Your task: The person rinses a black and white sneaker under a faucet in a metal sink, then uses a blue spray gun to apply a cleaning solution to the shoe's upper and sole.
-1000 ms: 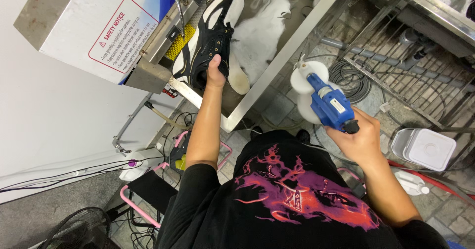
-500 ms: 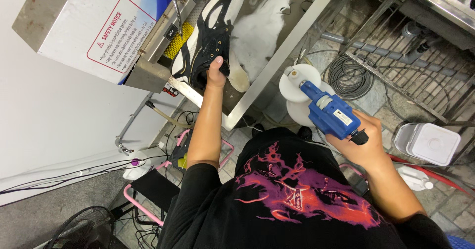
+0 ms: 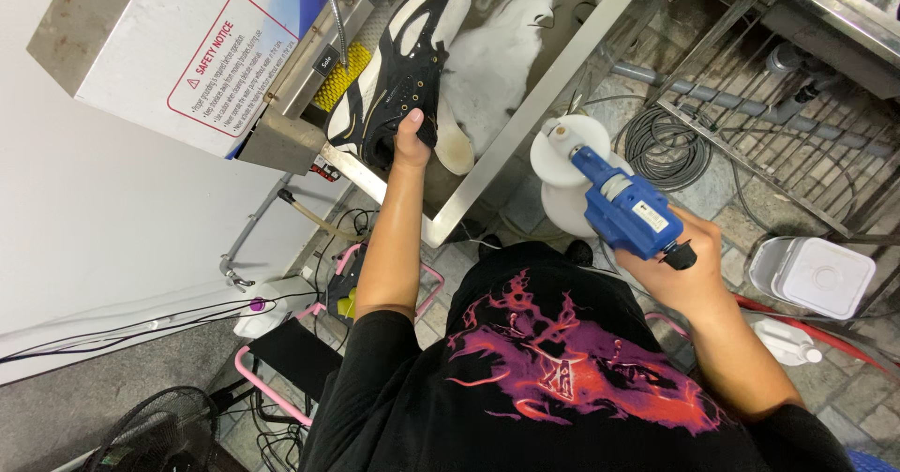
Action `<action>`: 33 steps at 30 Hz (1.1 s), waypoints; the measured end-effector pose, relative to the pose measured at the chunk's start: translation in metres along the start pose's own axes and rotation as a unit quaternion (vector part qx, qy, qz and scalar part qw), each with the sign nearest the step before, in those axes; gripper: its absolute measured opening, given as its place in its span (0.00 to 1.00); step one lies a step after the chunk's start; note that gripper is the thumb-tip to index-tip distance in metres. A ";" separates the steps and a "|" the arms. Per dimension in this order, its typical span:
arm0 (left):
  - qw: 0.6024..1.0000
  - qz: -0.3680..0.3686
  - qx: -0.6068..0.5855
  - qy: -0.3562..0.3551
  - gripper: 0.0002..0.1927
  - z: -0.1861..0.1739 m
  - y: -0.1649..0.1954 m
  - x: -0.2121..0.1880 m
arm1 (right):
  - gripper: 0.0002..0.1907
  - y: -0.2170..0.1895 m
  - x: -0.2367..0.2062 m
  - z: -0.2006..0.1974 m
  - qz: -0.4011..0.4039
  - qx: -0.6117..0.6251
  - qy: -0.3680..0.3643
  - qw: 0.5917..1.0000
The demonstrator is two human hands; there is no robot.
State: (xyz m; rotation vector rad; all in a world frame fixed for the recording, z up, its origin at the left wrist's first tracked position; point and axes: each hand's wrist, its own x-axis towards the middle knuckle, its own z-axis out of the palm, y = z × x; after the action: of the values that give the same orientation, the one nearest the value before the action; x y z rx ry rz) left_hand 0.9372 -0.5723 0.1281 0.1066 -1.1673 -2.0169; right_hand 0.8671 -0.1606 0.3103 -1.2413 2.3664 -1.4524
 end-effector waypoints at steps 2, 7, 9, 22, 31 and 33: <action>1.000 0.007 0.007 0.006 0.33 0.001 0.001 -0.001 | 0.19 0.000 0.001 0.000 0.010 0.011 -0.008 1.000; 1.000 0.014 0.004 0.007 0.34 0.002 0.002 -0.001 | 0.20 0.001 0.002 -0.001 0.010 0.015 -0.013 1.000; 1.000 0.015 0.007 0.010 0.33 0.000 0.001 -0.001 | 0.21 0.002 0.002 0.000 0.008 0.000 -0.005 1.000; 1.000 0.017 0.011 0.002 0.33 -0.002 -0.004 0.000 | 0.16 0.012 0.000 0.002 0.018 0.004 0.003 1.000; 1.000 0.004 -0.005 0.006 0.33 -0.003 -0.008 -0.002 | 0.15 0.011 0.001 -0.001 0.046 0.028 0.020 0.998; 1.000 -0.006 -0.016 0.009 0.34 -0.003 -0.009 -0.002 | 0.14 0.012 0.002 -0.002 0.022 0.014 0.017 1.000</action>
State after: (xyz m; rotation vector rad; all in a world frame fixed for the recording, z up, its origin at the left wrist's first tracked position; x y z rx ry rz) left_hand 0.9348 -0.5706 0.1190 0.1159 -1.1242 -2.0407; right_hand 0.8585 -0.1580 0.3026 -1.1598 2.3695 -1.5001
